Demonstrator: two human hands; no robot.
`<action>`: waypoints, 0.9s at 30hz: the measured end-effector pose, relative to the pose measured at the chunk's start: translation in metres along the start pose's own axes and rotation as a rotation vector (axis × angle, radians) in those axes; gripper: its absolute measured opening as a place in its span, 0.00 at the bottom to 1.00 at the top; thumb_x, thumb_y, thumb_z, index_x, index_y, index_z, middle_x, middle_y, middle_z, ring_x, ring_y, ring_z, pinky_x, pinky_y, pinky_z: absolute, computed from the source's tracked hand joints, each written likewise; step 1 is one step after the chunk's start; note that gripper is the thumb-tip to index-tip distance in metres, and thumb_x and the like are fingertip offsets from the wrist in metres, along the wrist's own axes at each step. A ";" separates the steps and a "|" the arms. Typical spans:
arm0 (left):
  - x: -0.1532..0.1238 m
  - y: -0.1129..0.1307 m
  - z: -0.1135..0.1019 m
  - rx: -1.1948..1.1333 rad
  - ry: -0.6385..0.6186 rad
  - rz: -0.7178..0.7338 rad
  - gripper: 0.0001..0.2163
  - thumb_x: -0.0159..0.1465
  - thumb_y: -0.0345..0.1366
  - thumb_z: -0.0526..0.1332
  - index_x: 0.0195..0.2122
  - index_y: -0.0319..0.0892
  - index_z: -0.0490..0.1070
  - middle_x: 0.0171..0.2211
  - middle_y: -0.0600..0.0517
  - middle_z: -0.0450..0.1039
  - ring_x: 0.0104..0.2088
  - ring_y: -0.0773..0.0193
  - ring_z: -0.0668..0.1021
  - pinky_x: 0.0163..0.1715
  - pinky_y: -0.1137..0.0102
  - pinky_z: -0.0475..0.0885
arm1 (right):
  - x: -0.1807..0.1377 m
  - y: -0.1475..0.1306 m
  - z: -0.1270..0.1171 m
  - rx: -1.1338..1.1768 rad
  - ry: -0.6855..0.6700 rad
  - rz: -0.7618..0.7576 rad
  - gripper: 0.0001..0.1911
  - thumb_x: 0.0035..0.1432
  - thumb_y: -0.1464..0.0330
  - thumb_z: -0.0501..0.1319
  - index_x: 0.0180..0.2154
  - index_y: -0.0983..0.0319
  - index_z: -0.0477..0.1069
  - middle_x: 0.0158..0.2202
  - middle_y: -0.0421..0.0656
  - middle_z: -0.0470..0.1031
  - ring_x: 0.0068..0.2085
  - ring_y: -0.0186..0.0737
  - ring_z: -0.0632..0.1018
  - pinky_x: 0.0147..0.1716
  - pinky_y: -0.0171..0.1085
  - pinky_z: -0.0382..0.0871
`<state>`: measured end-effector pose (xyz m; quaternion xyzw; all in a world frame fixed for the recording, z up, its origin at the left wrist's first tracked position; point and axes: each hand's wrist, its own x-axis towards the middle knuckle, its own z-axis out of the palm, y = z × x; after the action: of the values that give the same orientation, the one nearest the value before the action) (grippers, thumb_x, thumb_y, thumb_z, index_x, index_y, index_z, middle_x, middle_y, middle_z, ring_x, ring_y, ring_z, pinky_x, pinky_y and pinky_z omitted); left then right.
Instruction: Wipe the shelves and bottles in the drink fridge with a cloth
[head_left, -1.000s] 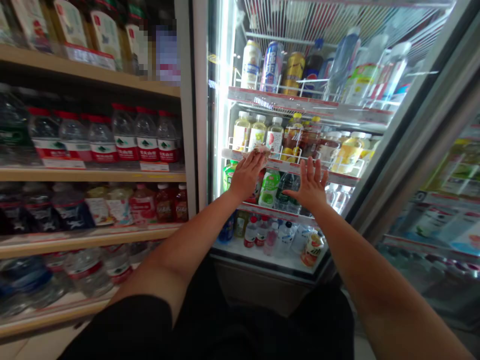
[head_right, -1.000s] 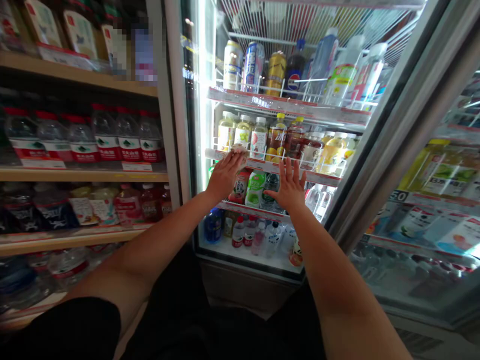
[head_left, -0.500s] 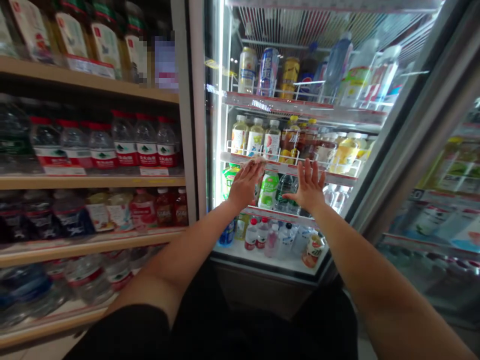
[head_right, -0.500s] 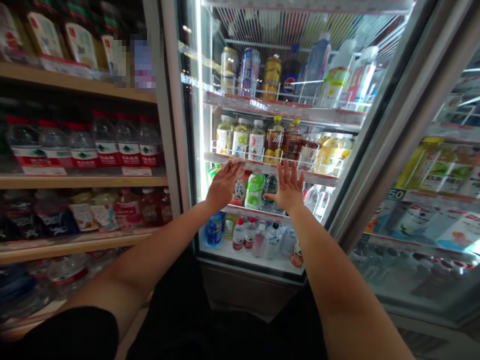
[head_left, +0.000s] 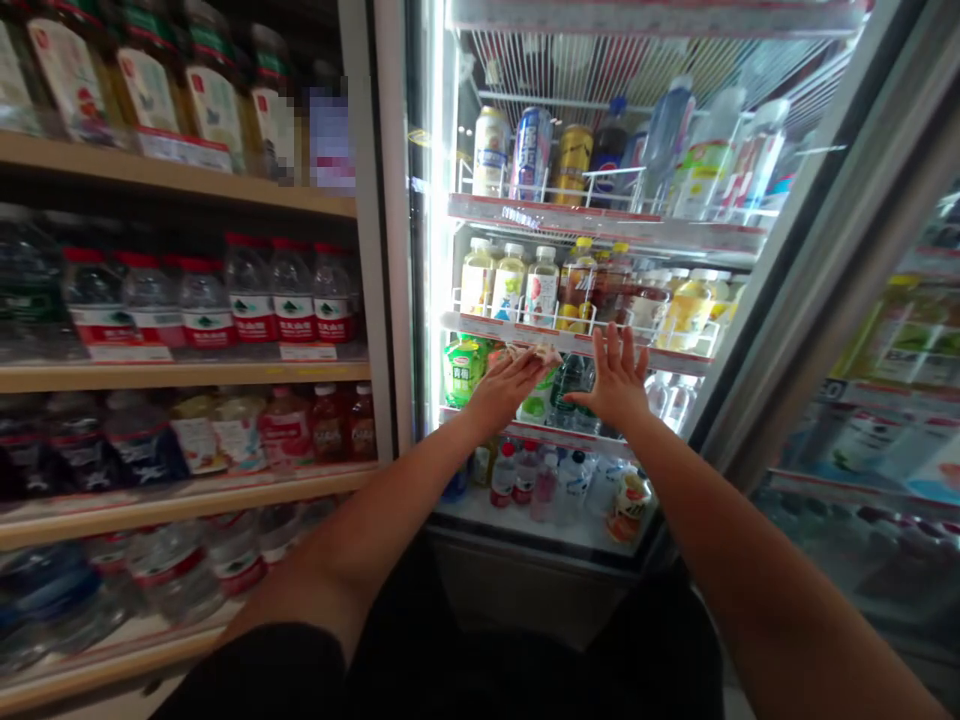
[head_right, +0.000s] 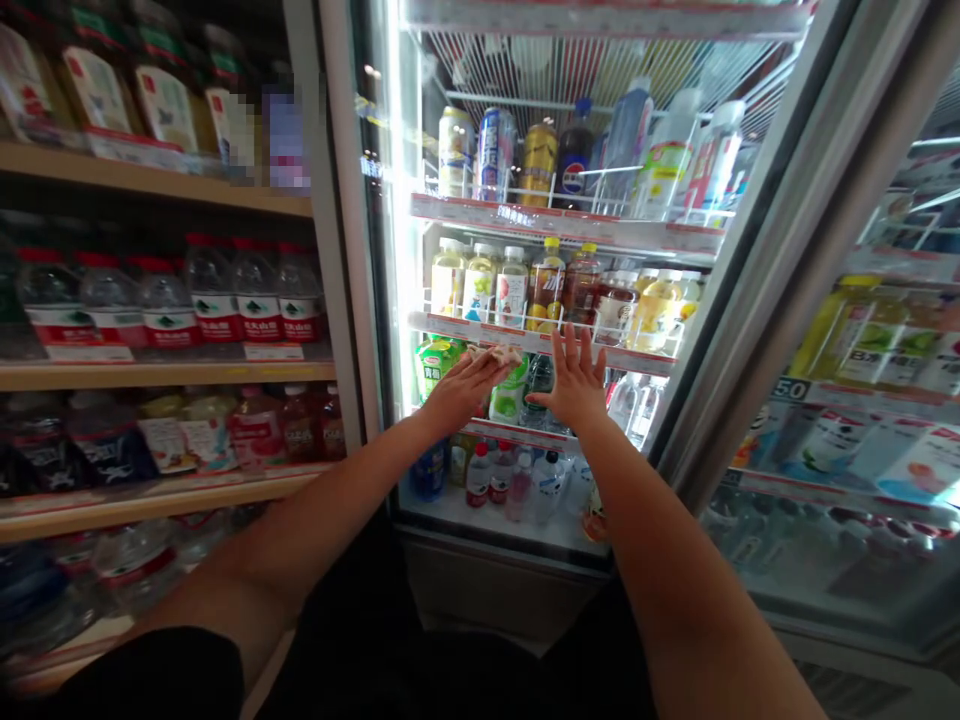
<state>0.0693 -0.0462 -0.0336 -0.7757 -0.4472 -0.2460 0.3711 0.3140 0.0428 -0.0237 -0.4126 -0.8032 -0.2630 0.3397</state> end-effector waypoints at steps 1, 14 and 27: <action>0.001 -0.001 -0.001 -0.003 0.014 -0.003 0.29 0.66 0.22 0.50 0.69 0.42 0.60 0.67 0.47 0.65 0.71 0.58 0.59 0.70 0.57 0.58 | 0.000 0.000 0.000 0.002 0.003 -0.001 0.68 0.52 0.44 0.67 0.73 0.58 0.20 0.76 0.51 0.26 0.75 0.58 0.31 0.69 0.64 0.32; 0.013 0.017 0.010 -0.009 -0.014 0.108 0.29 0.65 0.21 0.50 0.68 0.42 0.61 0.65 0.48 0.67 0.70 0.59 0.61 0.68 0.59 0.61 | -0.001 -0.002 -0.002 0.002 -0.005 0.004 0.66 0.56 0.45 0.65 0.72 0.59 0.19 0.76 0.51 0.25 0.74 0.56 0.29 0.69 0.64 0.33; -0.012 -0.002 0.007 0.126 0.010 -0.024 0.30 0.65 0.22 0.53 0.70 0.40 0.58 0.67 0.44 0.64 0.72 0.55 0.57 0.69 0.57 0.60 | -0.001 -0.004 -0.002 0.022 -0.002 0.012 0.66 0.55 0.45 0.65 0.73 0.57 0.20 0.76 0.51 0.25 0.75 0.56 0.31 0.69 0.64 0.33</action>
<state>0.0618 -0.0458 -0.0454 -0.7443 -0.4691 -0.2257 0.4185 0.3120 0.0387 -0.0239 -0.4142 -0.8038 -0.2517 0.3449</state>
